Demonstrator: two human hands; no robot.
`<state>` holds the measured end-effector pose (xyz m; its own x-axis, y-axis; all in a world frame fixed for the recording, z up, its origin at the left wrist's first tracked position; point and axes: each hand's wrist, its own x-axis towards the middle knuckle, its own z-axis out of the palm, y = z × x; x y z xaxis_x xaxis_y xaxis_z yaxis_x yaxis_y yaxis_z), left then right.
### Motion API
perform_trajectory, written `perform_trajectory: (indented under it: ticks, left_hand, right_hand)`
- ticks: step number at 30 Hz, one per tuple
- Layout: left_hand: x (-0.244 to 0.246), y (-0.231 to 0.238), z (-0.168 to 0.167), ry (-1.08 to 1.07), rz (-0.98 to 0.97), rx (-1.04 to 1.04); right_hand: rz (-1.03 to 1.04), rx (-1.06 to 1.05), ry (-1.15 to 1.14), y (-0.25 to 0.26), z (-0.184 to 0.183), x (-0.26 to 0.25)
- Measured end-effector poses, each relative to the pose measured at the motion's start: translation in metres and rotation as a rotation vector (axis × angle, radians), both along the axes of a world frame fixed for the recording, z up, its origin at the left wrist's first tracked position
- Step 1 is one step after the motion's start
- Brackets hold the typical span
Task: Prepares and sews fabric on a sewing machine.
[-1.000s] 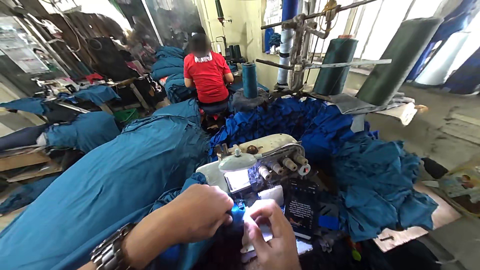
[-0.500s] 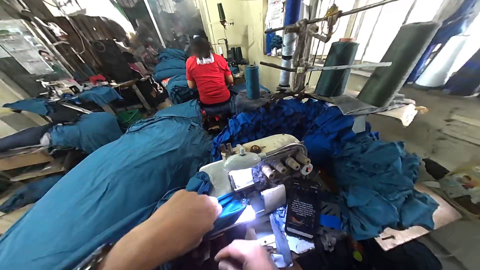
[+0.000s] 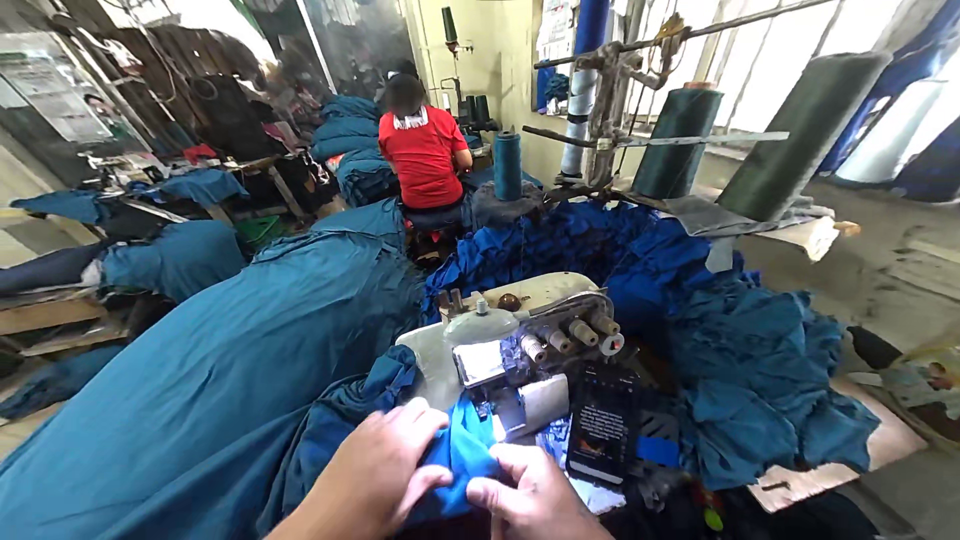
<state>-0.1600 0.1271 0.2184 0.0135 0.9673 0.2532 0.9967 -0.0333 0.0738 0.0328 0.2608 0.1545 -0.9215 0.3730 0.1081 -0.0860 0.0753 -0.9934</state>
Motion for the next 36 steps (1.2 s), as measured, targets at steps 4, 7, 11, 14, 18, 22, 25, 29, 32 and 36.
perform_trajectory:
  ticks: [4,7,11,14,18,22,25,29,32,36]
  left_hand:
    - [-0.011,-0.029,-0.013,-0.036,0.115,-0.040]
    - [-0.017,-0.031,-0.008,0.092,0.136,0.037]
    - [0.019,-0.007,-0.003,0.072,-0.064,0.200]
    - [0.029,0.018,-0.017,0.113,-0.194,0.230]
    - [0.020,0.029,-0.013,0.136,-0.251,0.208]
    - [0.019,0.027,-0.009,0.087,-0.283,0.231]
    - [0.016,0.023,-0.007,0.078,-0.284,0.183]
    - [0.013,0.019,0.001,0.118,-0.291,0.135]
    - [0.014,0.017,0.005,0.061,-0.313,0.099]
    - [0.013,0.017,0.004,0.068,-0.292,0.137]
  right_hand:
    - [-0.035,-0.124,-0.023,-0.003,-0.004,0.006]
    - [-0.031,-0.070,0.025,-0.008,-0.008,0.004]
    - [-0.058,-0.091,0.070,-0.019,-0.011,-0.003]
    - [-0.074,-0.115,0.082,-0.024,-0.014,-0.005]
    - [-0.065,-0.093,0.062,-0.021,-0.014,-0.001]
    - [-0.066,-0.096,0.068,-0.017,-0.011,0.001]
    - [-0.059,-0.065,0.095,-0.015,-0.009,-0.002]
    - [-0.052,0.027,0.129,-0.016,-0.009,-0.004]
    - [-0.056,0.047,0.131,-0.016,-0.010,-0.005]
    - [-0.066,0.093,0.129,-0.014,-0.009,-0.003]
